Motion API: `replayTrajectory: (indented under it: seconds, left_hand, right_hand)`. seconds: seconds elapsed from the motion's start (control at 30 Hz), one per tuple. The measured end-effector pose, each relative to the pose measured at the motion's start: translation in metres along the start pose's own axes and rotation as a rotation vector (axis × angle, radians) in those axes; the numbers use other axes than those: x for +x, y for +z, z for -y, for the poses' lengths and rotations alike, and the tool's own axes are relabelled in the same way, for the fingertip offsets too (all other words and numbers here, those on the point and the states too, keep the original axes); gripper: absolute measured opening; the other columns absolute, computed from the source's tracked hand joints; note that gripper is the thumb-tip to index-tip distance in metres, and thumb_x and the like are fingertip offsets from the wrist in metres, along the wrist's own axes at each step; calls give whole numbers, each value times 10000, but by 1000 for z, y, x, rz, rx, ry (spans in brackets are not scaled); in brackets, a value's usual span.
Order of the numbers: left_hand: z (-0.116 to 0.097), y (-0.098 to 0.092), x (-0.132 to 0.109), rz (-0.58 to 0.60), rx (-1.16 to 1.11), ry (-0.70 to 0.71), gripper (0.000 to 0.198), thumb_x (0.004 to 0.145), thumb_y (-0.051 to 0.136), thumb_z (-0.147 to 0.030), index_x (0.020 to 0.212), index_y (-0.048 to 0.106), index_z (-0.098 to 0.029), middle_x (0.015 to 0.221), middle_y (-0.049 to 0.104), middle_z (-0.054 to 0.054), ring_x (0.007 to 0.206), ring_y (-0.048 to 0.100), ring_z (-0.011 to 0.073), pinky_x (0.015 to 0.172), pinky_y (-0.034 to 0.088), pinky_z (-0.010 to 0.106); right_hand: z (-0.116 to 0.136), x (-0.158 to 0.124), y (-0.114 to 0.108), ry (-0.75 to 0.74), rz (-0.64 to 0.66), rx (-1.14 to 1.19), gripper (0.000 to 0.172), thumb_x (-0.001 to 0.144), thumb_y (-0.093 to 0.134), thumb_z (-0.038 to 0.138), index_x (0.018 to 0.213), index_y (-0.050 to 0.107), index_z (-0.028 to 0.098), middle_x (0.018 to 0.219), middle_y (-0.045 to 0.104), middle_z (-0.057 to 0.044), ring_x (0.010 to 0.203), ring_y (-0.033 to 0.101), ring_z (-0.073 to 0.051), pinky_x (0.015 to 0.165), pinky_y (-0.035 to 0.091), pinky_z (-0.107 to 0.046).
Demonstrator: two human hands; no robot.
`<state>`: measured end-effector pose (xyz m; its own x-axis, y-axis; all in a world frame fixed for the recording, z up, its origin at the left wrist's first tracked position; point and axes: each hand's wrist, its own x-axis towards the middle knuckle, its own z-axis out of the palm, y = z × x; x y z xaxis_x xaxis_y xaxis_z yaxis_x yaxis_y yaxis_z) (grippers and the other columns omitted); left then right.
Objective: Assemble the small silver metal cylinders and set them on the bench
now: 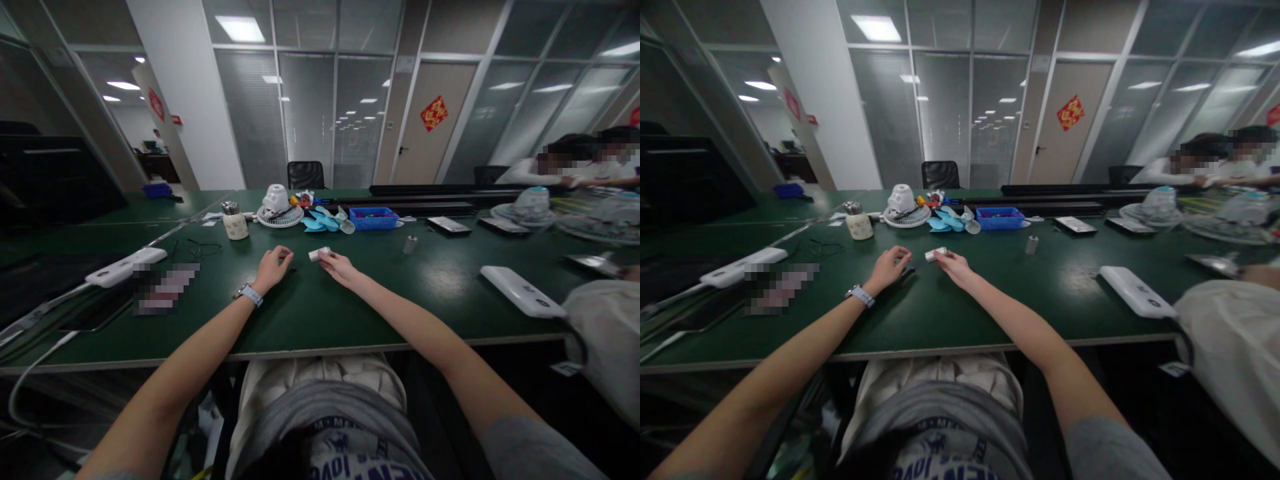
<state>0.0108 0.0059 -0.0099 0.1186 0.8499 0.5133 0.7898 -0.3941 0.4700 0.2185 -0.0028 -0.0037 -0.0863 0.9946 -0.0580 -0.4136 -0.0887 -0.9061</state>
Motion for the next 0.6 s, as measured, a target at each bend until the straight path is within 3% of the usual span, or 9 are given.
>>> replayTrajectory:
  seconds: [0.17, 0.33, 0.43, 0.6]
  left_hand:
    - [0, 0, 0, -8, -10, 7, 227, 897, 476, -390, 968, 597, -210, 909, 710, 67, 908, 580, 242, 794, 426, 361]
    - [1, 1, 0, -7, -12, 14, 221, 896, 480, -395, 963, 590, -215, 901, 711, 58, 918, 583, 241, 798, 422, 358]
    - [0, 0, 0, 2, -8, 6, 227, 899, 470, -395, 971, 589, -215, 907, 711, 61, 930, 586, 243, 797, 425, 360]
    - [-1, -1, -1, 3, -4, 12, 231, 901, 459, -392, 972, 586, -212, 918, 712, 61, 922, 593, 243, 816, 427, 371]
  right_hand:
    - [-4, -11, -8, -435, -32, -617, 389, 591, 843, 247, 936, 682, 166, 964, 729, -76, 921, 679, -212, 890, 513, -359]
    - [7, -20, -14, -853, -21, -1108, 369, 660, 805, 349, 994, 728, 211, 991, 716, -76, 968, 622, -250, 938, 429, -431]
    - [9, -22, -14, -905, 14, -1204, 390, 695, 778, 376, 1048, 724, 219, 974, 702, -84, 965, 586, -253, 927, 398, -429]
    - [8, -22, -13, -803, 58, -1100, 390, 699, 765, 411, 1064, 720, 279, 923, 672, -64, 946, 559, -255, 950, 362, -422]
